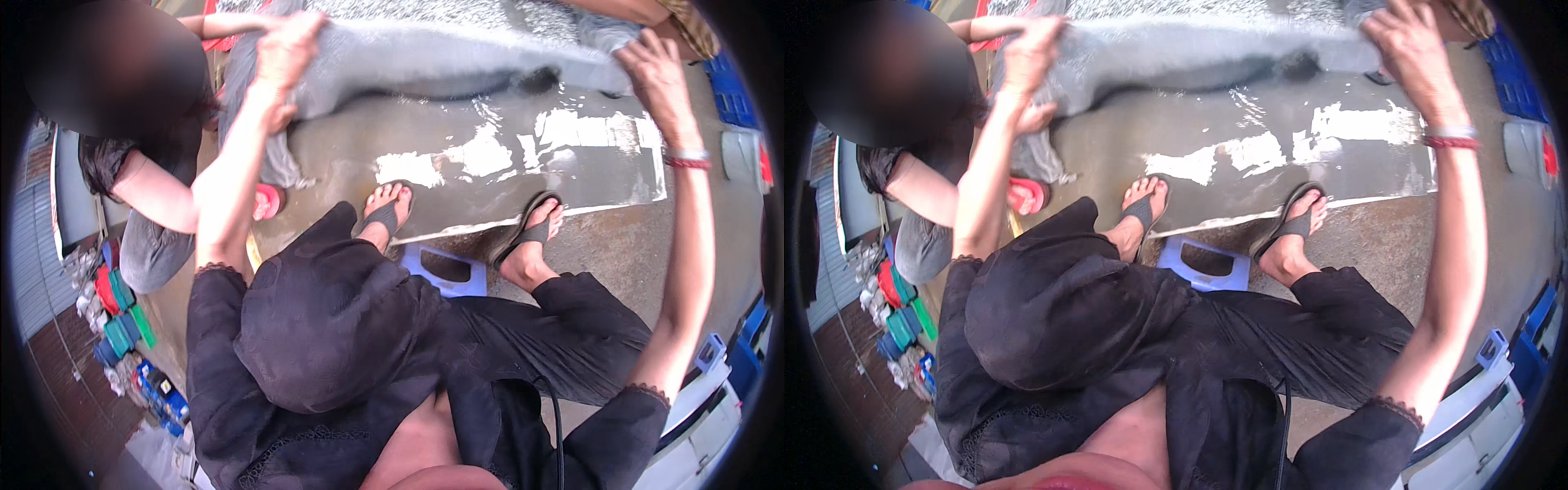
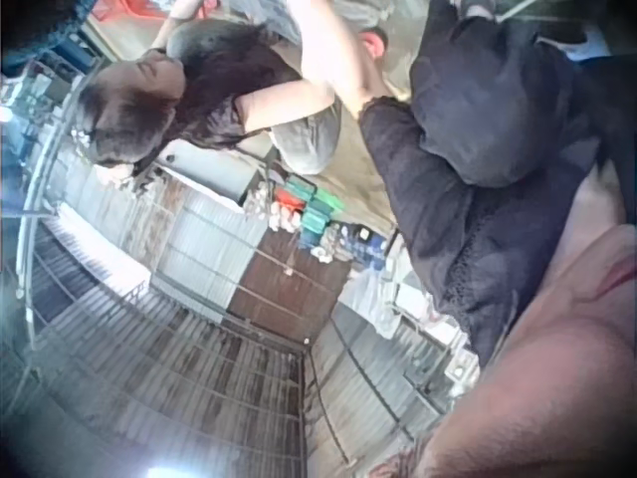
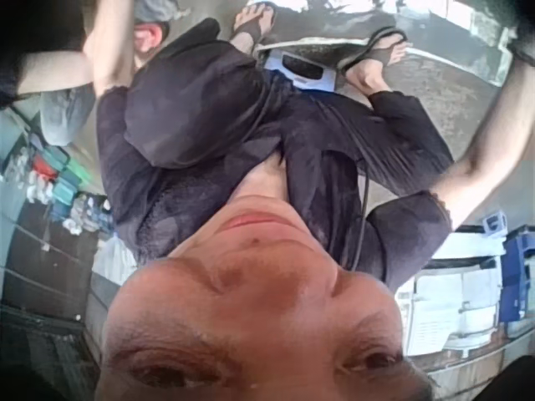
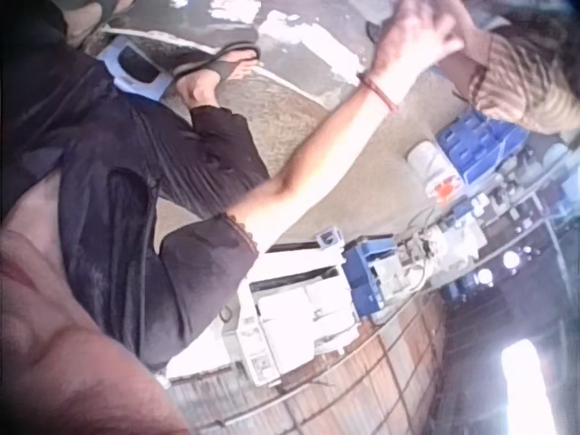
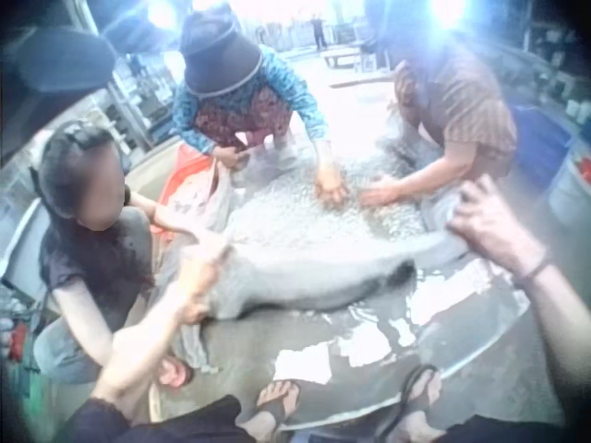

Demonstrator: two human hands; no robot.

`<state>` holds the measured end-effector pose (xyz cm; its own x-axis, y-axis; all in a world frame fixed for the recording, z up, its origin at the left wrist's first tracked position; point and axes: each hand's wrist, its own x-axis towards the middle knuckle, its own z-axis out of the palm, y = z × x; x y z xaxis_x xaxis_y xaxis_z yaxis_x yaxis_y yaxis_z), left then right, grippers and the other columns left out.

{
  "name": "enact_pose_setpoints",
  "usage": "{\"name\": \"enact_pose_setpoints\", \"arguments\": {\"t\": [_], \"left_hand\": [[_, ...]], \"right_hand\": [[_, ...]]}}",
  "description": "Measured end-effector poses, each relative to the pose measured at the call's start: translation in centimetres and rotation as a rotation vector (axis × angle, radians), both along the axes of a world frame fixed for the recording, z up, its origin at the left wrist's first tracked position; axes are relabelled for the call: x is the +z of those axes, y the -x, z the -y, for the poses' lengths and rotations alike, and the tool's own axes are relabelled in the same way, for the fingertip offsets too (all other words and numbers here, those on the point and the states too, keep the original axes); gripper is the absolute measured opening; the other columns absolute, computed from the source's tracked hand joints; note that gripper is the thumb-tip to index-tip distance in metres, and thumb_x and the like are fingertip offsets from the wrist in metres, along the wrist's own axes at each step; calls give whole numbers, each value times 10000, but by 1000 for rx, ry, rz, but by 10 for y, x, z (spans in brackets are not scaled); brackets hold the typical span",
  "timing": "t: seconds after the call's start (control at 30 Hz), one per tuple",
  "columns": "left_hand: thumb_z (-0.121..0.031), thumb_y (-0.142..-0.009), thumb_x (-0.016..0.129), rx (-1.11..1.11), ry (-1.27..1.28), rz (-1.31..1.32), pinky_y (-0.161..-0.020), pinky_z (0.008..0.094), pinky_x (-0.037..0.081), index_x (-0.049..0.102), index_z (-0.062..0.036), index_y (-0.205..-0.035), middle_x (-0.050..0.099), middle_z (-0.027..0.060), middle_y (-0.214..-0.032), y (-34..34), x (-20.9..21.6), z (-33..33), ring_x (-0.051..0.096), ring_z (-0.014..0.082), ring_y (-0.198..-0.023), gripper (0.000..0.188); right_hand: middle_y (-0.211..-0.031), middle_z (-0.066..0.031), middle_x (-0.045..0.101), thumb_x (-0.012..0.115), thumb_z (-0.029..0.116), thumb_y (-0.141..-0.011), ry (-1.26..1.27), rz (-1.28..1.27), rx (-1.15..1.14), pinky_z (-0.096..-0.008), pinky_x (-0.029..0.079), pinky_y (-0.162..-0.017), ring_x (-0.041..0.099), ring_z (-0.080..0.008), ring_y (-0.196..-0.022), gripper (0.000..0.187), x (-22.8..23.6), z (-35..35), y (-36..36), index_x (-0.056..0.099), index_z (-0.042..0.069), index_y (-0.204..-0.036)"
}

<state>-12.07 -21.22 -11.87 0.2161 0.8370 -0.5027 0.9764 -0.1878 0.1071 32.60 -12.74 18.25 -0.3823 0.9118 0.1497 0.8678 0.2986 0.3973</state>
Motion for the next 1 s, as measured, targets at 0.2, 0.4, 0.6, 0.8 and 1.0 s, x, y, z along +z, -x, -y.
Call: {"name": "enact_pose_setpoints", "arguments": {"t": [0.2, 0.4, 0.6, 0.8, 1.0], "left_hand": [[-413, -882, 326, -57, -44, 19, -988, 389, 299, 488, -133, -1245, 494, 90, -1232, 5, -25, 4, 417, 244, -1162, 487], [-412, -819, 439, -168, -67, 98, -976, 427, 307, 479, -142, -1255, 490, 110, -1199, 54, 17, -34, 421, 273, -1144, 514], [-411, -757, 552, -356, -126, 226, -964, 464, 316, 471, -151, -1266, 486, 130, -1165, 78, 76, -71, 425, 303, -1125, 577], [-410, -695, 665, -570, -293, 364, -952, 502, 325, 462, -159, -1276, 482, 150, -1131, 29, 136, -80, 429, 332, -1107, 664], [-362, -674, 700, -774, -207, 369, -1015, 599, 208, 237, -149, -1401, 409, 170, -1284, -39, 147, -64, 332, 346, -1251, 888]], "right_hand": [[-814, -89, 546, 563, 8, -622, 147, -49, 171, -451, 392, -867, 514, -272, -936, 235, 7, 49, 18, 600, 49, -851], [-740, -73, 477, 561, 76, -687, 489, -155, 238, -369, 380, -850, 479, -237, -858, 40, -51, 73, 22, 565, 46, -712], [-822, -89, 504, 562, 52, -696, 563, -224, 208, -368, 372, -859, 478, -242, -896, 32, -68, 79, 26, 545, 33, -716], [-984, -143, 572, 533, 34, -730, 573, -280, 69, -434, 347, -958, 522, -278, -984, 388, -91, 81, 6, 483, -1, -1113], [-851, -161, 581, 578, -43, -675, 665, -368, -6, -424, 388, -884, 548, -320, -863, 408, -92, 80, -8, 492, 15, -1069]]}}
